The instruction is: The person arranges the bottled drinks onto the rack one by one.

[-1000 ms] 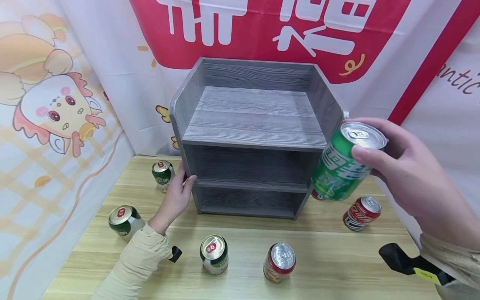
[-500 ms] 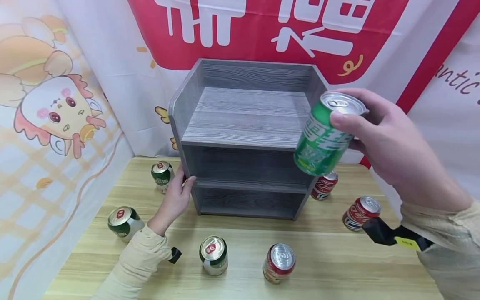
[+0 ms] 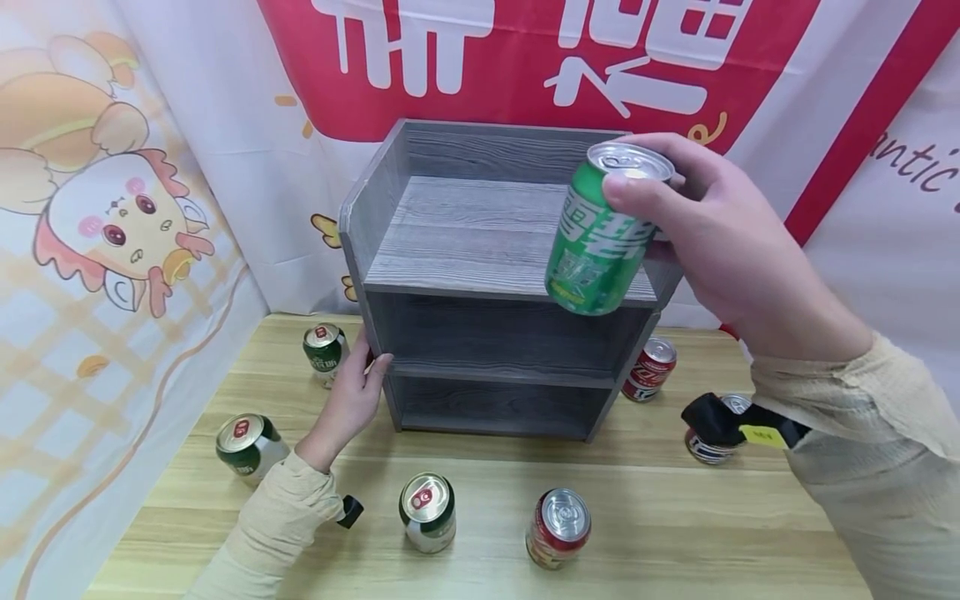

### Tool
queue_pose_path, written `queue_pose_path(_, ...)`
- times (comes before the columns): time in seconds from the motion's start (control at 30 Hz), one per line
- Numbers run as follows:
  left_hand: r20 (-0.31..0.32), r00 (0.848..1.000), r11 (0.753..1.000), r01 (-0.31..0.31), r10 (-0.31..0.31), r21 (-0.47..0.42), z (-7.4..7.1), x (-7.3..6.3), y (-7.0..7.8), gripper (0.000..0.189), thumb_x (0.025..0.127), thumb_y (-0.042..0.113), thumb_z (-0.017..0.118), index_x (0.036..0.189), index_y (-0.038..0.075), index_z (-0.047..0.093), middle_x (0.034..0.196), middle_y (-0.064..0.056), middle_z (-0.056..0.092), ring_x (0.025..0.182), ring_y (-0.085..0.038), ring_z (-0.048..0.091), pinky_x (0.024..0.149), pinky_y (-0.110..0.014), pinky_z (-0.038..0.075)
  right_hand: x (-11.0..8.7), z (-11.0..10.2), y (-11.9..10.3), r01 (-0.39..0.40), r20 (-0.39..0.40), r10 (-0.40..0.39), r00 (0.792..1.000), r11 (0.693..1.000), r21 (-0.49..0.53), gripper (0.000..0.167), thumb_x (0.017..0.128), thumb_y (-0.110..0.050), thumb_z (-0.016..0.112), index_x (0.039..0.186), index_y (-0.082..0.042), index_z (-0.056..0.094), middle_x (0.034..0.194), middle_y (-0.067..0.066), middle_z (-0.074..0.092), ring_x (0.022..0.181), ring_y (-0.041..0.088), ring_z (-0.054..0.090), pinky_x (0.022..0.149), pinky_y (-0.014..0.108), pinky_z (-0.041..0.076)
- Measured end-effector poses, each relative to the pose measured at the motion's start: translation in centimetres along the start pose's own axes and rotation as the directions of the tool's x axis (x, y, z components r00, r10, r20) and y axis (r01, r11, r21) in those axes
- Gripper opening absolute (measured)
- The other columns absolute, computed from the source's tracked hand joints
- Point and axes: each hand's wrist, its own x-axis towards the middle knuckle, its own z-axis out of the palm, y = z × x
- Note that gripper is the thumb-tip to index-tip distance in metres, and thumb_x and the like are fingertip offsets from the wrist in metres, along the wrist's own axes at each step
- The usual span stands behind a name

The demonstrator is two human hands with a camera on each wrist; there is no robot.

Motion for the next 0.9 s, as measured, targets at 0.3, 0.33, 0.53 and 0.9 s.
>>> queue_pose_path(0.3, 0.003, 1.0, 1.0, -0.01, 0.01, -0.012, 0.2, 0.2, -0.6, 0.064, 0.109, 0.011, 0.046, 0.163, 0.002, 0.013, 0.167, -0.014, 0.019, 0.149, -0.031, 0.031, 0.118, -0.046, 0.036, 1.5, 2.0, -1.8, 0.003, 0.046, -0.006, 0.999, 0.998, 0.07, 0.058, 0.099, -0.028, 0.068, 0.152, -0.029, 0.044, 0.141, 0.005, 0.041, 0.123, 0.024, 0.045, 0.078, 0.021, 0.061)
queue_pose_path(0.33, 0.003, 1.0, 1.0, -0.013, 0.013, -0.01, 0.2, 0.2, -0.7, 0.064, 0.109, 0.011, 0.046, 0.163, 0.002, 0.013, 0.167, -0.014, 0.019, 0.149, -0.031, 0.031, 0.118, -0.046, 0.036, 1.7, 2.3, -2.0, 0.005, 0.046, -0.009, 0.999, 0.997, 0.074, 0.058, 0.099, -0.028, 0.068, 0.152, -0.029, 0.045, 0.141, 0.005, 0.042, 0.123, 0.024, 0.045, 0.078, 0.021, 0.061)
queue_pose_path(0.53, -0.008, 0.999, 0.999, -0.039, 0.039, 0.004, 0.3, 0.4, -0.9, 0.064, 0.108, 0.009, 0.047, 0.162, 0.002, 0.014, 0.167, -0.015, 0.021, 0.148, -0.032, 0.032, 0.119, -0.048, 0.035, 2.2, 4.5, -3.1, 0.024, 0.029, -0.023, 0.999, 1.0, -0.016, 0.059, 0.098, -0.036, 0.067, 0.152, -0.032, 0.044, 0.141, 0.003, 0.045, 0.124, 0.024, 0.047, 0.083, 0.02, 0.059)
queue_pose_path(0.9, -0.015, 0.997, 0.997, -0.075, 0.075, 0.023, 0.6, 0.8, -1.9, 0.064, 0.108, 0.009, 0.047, 0.162, 0.0, 0.015, 0.166, -0.017, 0.023, 0.148, -0.033, 0.032, 0.12, -0.048, 0.034, 2.8, 8.7, -4.2, 0.091, 0.009, -0.091, 0.996, 0.996, -0.001, 0.059, 0.096, -0.04, 0.069, 0.15, -0.029, 0.047, 0.144, 0.005, 0.045, 0.128, 0.025, 0.045, 0.108, 0.05, 0.048)
